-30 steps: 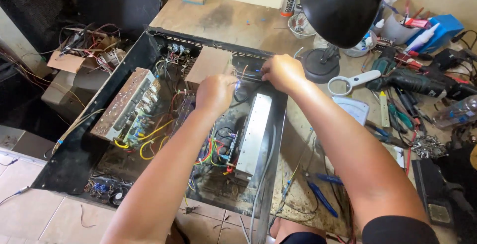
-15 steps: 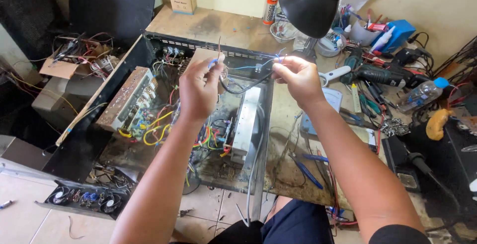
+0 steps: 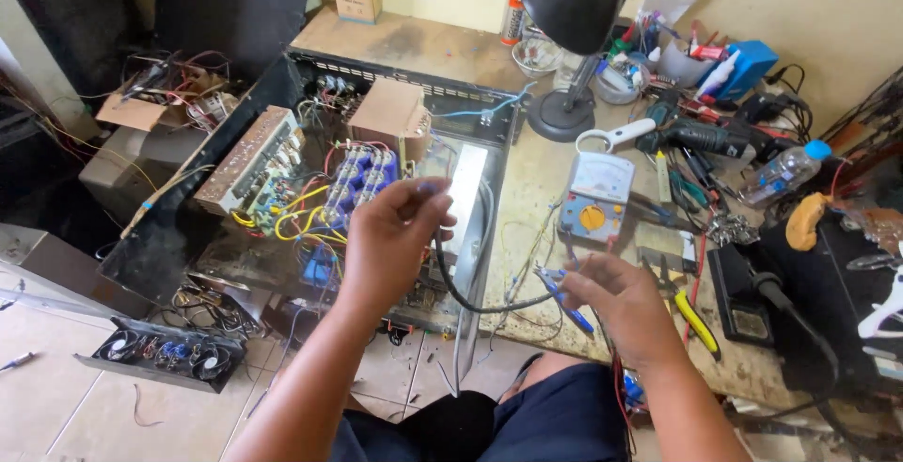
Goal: The person is stripping insulation from wires, twisting them together, and soldering connections on an electronic device at a workbench.
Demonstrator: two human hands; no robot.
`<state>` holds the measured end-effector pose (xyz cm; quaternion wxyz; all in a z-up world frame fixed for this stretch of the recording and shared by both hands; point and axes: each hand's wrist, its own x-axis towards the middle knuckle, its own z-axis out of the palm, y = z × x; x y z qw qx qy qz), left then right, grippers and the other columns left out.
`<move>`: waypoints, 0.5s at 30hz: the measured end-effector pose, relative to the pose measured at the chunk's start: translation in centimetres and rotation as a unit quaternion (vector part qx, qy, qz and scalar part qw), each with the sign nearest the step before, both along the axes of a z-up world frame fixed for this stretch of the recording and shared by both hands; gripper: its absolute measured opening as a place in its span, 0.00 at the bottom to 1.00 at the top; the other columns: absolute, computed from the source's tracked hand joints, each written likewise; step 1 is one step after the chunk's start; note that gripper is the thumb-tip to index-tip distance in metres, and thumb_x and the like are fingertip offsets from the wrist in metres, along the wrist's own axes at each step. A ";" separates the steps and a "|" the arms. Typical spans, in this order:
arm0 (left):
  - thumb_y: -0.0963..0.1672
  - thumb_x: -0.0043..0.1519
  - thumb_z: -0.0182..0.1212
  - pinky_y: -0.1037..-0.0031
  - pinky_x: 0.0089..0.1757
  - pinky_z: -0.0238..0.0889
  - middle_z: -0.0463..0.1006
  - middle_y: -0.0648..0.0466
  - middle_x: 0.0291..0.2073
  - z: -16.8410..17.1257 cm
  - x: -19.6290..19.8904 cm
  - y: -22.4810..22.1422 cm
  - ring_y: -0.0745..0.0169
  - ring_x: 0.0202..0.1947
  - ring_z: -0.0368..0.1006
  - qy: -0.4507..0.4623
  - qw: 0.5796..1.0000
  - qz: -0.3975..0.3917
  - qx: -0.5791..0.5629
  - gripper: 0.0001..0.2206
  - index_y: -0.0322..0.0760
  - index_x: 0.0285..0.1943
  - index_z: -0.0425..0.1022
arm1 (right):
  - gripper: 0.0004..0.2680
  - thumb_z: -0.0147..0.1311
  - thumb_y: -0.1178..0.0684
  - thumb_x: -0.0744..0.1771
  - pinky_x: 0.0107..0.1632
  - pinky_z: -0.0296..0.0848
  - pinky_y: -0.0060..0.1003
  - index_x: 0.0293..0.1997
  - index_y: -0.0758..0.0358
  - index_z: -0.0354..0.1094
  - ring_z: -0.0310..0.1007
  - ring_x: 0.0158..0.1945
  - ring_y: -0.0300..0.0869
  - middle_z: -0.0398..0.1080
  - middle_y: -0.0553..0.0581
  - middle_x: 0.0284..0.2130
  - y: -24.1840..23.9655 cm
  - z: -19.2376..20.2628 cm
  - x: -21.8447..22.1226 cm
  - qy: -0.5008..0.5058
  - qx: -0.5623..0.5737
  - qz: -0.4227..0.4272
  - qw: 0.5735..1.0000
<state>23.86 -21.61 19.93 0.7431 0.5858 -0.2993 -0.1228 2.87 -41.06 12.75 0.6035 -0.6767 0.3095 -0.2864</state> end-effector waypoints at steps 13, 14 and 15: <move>0.40 0.57 0.71 0.81 0.30 0.73 0.86 0.56 0.26 -5.0 -12.2 -1.5 0.73 0.28 0.82 -0.109 0.983 -0.102 0.112 0.03 0.38 0.37 0.84 | 0.11 0.62 0.62 0.66 0.59 0.77 0.51 0.54 0.70 0.71 0.75 0.54 0.55 0.74 0.63 0.50 2.8 4.4 -5.2 -0.029 -0.563 0.114 0.818; 0.40 0.58 0.70 0.80 0.31 0.71 0.85 0.57 0.28 -5.1 -12.4 -1.4 0.71 0.29 0.80 -0.167 0.977 -0.079 0.104 0.03 0.40 0.38 0.83 | 0.08 0.61 0.61 0.66 0.55 0.77 0.48 0.50 0.70 0.72 0.75 0.48 0.52 0.75 0.62 0.44 2.6 4.0 -5.2 -0.047 -0.545 0.117 0.829; 0.40 0.59 0.69 0.79 0.32 0.70 0.84 0.58 0.29 -5.2 -12.4 -1.2 0.69 0.29 0.78 -0.225 0.968 -0.057 0.096 0.04 0.42 0.39 0.82 | 0.06 0.60 0.61 0.66 0.50 0.78 0.45 0.45 0.71 0.73 0.76 0.43 0.50 0.75 0.61 0.38 2.5 3.7 -5.1 -0.065 -0.526 0.119 0.840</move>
